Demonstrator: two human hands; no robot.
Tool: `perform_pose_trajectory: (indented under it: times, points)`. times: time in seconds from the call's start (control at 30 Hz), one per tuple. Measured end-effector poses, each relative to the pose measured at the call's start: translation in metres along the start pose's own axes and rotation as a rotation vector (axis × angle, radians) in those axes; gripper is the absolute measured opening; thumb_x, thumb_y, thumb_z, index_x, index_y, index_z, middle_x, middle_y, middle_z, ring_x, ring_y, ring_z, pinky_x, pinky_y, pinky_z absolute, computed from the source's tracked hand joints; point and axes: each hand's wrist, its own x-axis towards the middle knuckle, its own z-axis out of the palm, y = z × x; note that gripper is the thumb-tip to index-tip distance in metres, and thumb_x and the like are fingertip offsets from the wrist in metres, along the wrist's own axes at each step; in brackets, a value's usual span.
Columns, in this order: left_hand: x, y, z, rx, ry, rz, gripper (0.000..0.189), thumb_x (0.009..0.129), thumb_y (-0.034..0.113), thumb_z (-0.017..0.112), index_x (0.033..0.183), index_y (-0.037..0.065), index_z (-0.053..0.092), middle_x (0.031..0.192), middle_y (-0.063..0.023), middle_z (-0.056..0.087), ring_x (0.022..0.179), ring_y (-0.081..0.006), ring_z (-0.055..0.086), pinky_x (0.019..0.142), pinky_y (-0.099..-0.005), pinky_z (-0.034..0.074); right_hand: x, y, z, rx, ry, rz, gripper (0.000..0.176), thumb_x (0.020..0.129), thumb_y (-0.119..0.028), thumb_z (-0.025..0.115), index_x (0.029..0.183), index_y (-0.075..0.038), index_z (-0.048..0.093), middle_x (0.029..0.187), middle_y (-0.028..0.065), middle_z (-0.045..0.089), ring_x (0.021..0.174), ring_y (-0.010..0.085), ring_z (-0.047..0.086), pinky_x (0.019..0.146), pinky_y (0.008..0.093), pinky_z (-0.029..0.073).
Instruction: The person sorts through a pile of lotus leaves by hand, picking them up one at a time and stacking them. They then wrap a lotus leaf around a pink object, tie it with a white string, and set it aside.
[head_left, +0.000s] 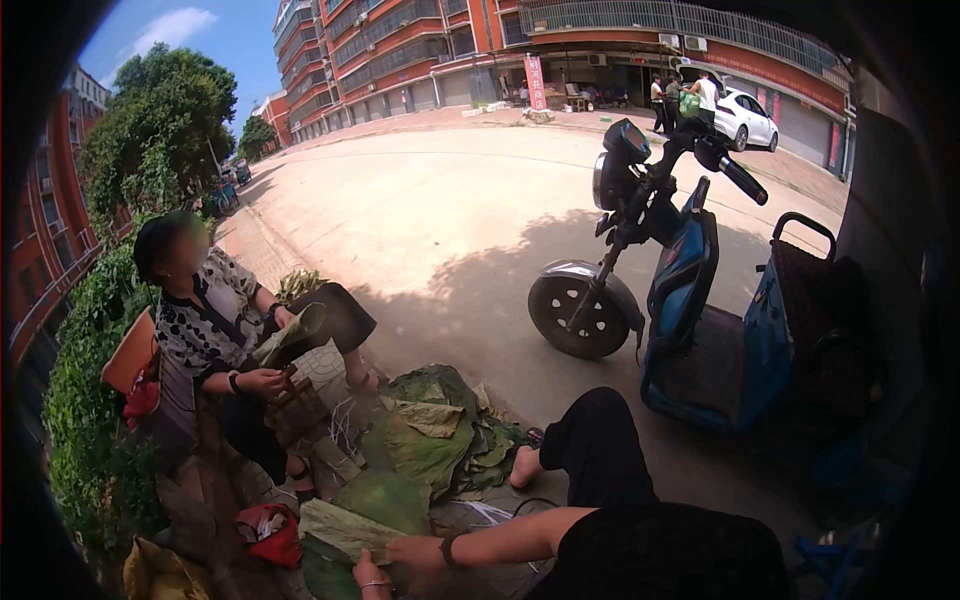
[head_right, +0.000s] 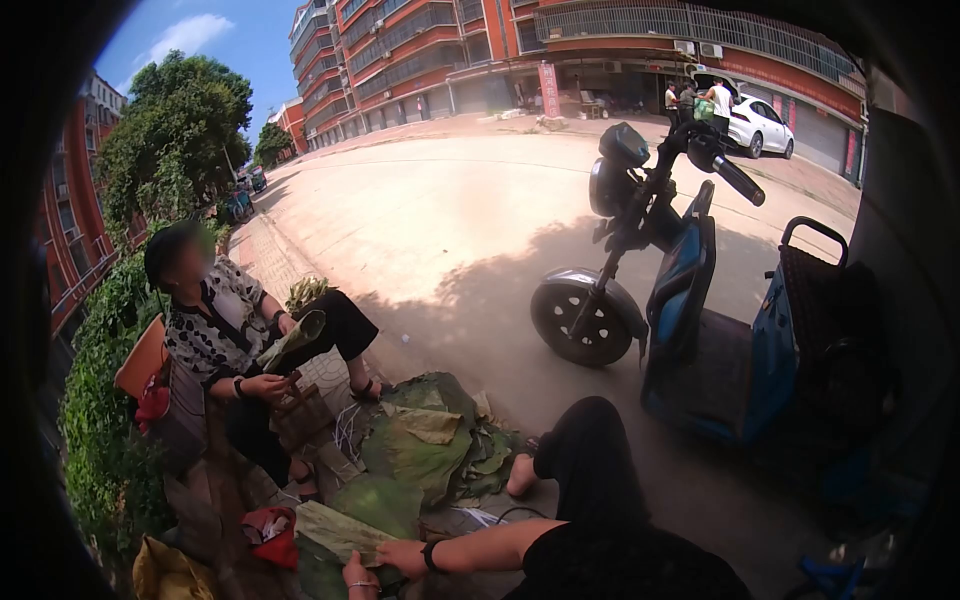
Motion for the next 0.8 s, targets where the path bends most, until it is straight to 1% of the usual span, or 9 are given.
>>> perform_pose_trajectory:
  times: [0.07,0.17,0.23,0.3,0.37,0.47,0.53,0.67,0.8]
  points:
    - [-0.001,0.002,0.001,-0.007,0.009,-0.006,0.034,0.094,0.013,0.056,0.118,-0.011,0.052,0.113,-0.0171,0.061,0.095,-0.0275,0.061,0.084,-0.0409,0.051,-0.008,-0.014,-0.032,0.144,-0.105,0.126,0.061,0.068,-0.012,0.07,0.125,-0.003,0.05,0.129,0.0197,0.05,0.121,0.0387,0.047,0.102,0.0448,0.04]
    - [-0.004,0.004,0.002,0.015,0.023,-0.007,0.036,0.094,0.014,0.057,0.119,-0.011,0.052,0.113,-0.0166,0.062,0.095,-0.0278,0.061,0.084,-0.0411,0.051,-0.022,0.031,-0.033,-0.067,0.36,-0.143,0.06,0.071,-0.011,0.068,0.127,-0.002,0.049,0.127,0.0208,0.052,0.117,0.0395,0.05,0.1,0.0456,0.041]
    - [-0.001,0.001,-0.001,0.005,0.009,0.014,0.036,0.094,0.014,0.057,0.119,-0.011,0.053,0.113,-0.0161,0.062,0.096,-0.0281,0.061,0.084,-0.0418,0.052,-0.055,0.038,-0.094,-0.232,0.347,-0.088,0.061,0.077,-0.015,0.069,0.132,-0.003,0.047,0.128,0.0179,0.053,0.117,0.0369,0.051,0.096,0.0449,0.043]
    - [0.016,-0.012,-0.015,0.003,0.022,-0.002,0.036,0.093,0.015,0.058,0.119,-0.01,0.053,0.113,-0.0156,0.062,0.097,-0.0284,0.061,0.084,-0.0423,0.052,-0.093,0.043,-0.165,-0.277,0.355,0.015,0.057,0.077,-0.017,0.07,0.129,-0.003,0.051,0.124,0.0166,0.055,0.113,0.0364,0.053,0.094,0.0449,0.043]
    - [0.043,-0.03,-0.033,0.007,0.061,-0.056,0.036,0.093,0.015,0.058,0.119,-0.009,0.054,0.114,-0.015,0.062,0.098,-0.0286,0.061,0.084,-0.0426,0.052,-0.134,0.059,-0.224,-0.312,0.316,0.304,0.051,0.078,-0.019,0.071,0.124,-0.003,0.055,0.116,0.0162,0.058,0.107,0.0353,0.055,0.091,0.0445,0.044]
    - [0.004,-0.001,-0.02,0.486,-0.067,-0.029,0.036,0.095,0.036,0.051,0.104,0.002,0.062,0.088,-0.0078,0.061,0.076,-0.0246,0.055,0.066,-0.0382,0.047,-0.214,0.093,-0.272,-0.374,0.417,0.632,0.053,0.079,-0.027,0.069,0.124,-0.003,0.056,0.117,0.0184,0.06,0.11,0.0376,0.055,0.093,0.0445,0.045]
    - [-0.018,0.011,-0.01,0.405,-0.012,-0.088,0.037,0.095,0.035,0.052,0.101,0.001,0.063,0.086,-0.0078,0.059,0.075,-0.024,0.053,0.065,-0.038,0.046,-0.257,0.081,-0.298,-0.386,0.381,0.809,0.06,0.079,-0.03,0.069,0.13,-0.003,0.051,0.122,0.0217,0.057,0.112,0.0381,0.056,0.095,0.0443,0.045]
    - [-0.04,0.031,0.012,0.239,0.096,-0.196,0.038,0.094,0.034,0.053,0.095,-0.002,0.063,0.082,-0.0076,0.056,0.071,-0.0228,0.049,0.061,-0.0375,0.045,-0.32,0.117,-0.279,-0.24,0.43,0.94,0.089,0.08,-0.05,0.067,0.141,0.004,0.034,0.134,0.0311,0.046,0.125,0.041,0.047,0.104,0.0425,0.039]
    - [-0.046,0.036,0.015,0.314,0.042,-0.136,0.04,0.092,0.037,0.057,0.097,-0.002,0.064,0.087,-0.0082,0.058,0.076,-0.0212,0.05,0.066,-0.0372,0.046,-0.319,0.113,-0.252,-0.017,0.58,0.963,0.098,0.078,-0.059,0.065,0.144,0.004,0.029,0.141,0.0291,0.039,0.131,0.0415,0.04,0.107,0.0442,0.036]
